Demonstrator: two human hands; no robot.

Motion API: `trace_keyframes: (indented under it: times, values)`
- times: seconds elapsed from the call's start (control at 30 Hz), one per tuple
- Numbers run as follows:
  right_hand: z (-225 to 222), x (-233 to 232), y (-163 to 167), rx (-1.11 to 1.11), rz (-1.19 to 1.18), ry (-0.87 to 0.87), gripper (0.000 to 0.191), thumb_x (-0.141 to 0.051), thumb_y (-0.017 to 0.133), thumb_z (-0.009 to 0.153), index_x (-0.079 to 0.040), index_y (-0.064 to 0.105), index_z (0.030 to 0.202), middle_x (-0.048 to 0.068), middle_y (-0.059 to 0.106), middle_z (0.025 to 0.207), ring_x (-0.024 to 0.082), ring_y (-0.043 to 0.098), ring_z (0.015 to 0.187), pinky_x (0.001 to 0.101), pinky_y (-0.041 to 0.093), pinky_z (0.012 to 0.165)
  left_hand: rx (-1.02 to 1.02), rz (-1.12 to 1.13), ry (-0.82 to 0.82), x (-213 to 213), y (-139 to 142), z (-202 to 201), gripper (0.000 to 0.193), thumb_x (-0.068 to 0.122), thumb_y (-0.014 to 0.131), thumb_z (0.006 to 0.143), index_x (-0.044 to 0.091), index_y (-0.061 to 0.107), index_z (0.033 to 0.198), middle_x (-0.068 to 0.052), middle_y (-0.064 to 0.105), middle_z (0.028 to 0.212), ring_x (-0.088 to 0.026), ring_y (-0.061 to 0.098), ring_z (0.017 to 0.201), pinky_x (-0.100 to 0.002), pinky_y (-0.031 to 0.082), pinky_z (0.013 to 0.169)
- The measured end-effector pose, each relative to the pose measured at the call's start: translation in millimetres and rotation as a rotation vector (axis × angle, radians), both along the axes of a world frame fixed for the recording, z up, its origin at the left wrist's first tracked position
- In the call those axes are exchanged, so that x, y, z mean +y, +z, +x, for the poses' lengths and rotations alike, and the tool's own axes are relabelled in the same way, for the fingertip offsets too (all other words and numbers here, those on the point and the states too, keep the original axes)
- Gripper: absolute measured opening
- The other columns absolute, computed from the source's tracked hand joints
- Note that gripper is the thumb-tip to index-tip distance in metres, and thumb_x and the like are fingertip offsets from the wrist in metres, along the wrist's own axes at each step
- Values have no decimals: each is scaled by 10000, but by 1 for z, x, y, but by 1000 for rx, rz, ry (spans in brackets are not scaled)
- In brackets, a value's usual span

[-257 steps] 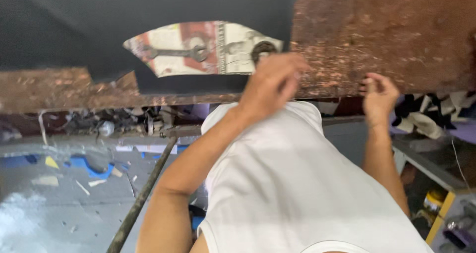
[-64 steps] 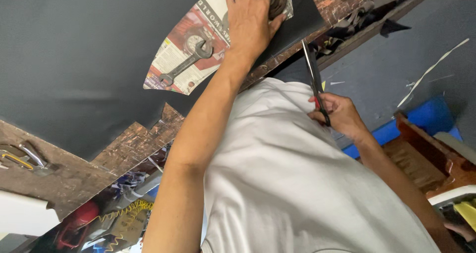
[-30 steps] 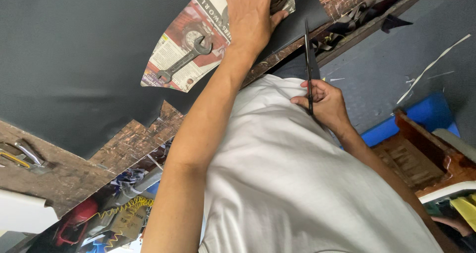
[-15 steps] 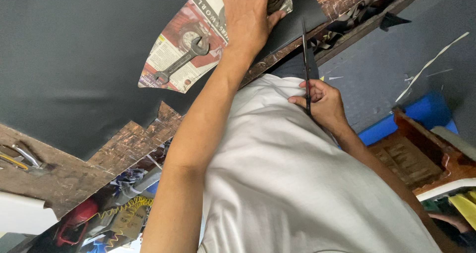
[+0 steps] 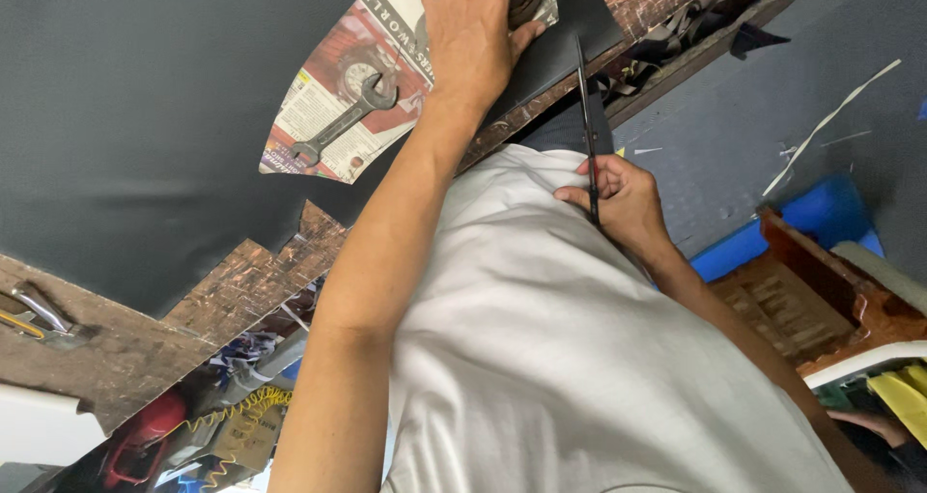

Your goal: The person sorts through a pile of newspapers on a workbench, spreads a newspaper sheet over a piece of black fabric as a pattern, and holds it flat with one hand while cutting the fabric along the newspaper edge with scissors. The cut fabric piece remains on the bench under the newspaper at the end.

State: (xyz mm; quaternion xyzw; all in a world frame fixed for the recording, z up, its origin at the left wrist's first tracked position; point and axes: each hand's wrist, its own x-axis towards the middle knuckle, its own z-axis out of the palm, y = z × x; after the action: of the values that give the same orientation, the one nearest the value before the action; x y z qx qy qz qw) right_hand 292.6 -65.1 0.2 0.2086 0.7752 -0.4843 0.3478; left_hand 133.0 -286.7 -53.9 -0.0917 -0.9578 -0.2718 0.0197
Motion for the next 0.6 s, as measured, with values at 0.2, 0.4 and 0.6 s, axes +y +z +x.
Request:
trace_keyframes:
  times: [0.2, 0.4, 0.6]
  values:
    - [-6, 0, -8, 61, -54, -2, 398, -219, 912, 790, -41, 665, 1046, -65, 622, 722, -9, 491, 608, 166, 401, 545, -99, -27, 4, 1, 3, -2, 656, 388, 934, 694, 112, 632, 1206, -138, 628, 1141, -356, 516, 1138, -520, 351, 972]
    - [-11, 2, -11, 100, -62, 26, 368, -205, 908, 815, -34, 657, 1024, -62, 613, 703, -4, 489, 596, 173, 388, 532, -99, -31, 16, 1, 5, -2, 695, 379, 936, 665, 109, 620, 1222, -160, 609, 1166, -374, 507, 1133, -515, 353, 934]
    - [-11, 2, -8, 86, -50, 33, 353, -204, 897, 821, -39, 663, 1028, -53, 629, 697, 1, 498, 588, 177, 390, 524, -30, 1, 23, 1, 6, 0, 703, 371, 944, 683, 129, 603, 1248, -120, 598, 1187, -347, 503, 1158, -523, 355, 982]
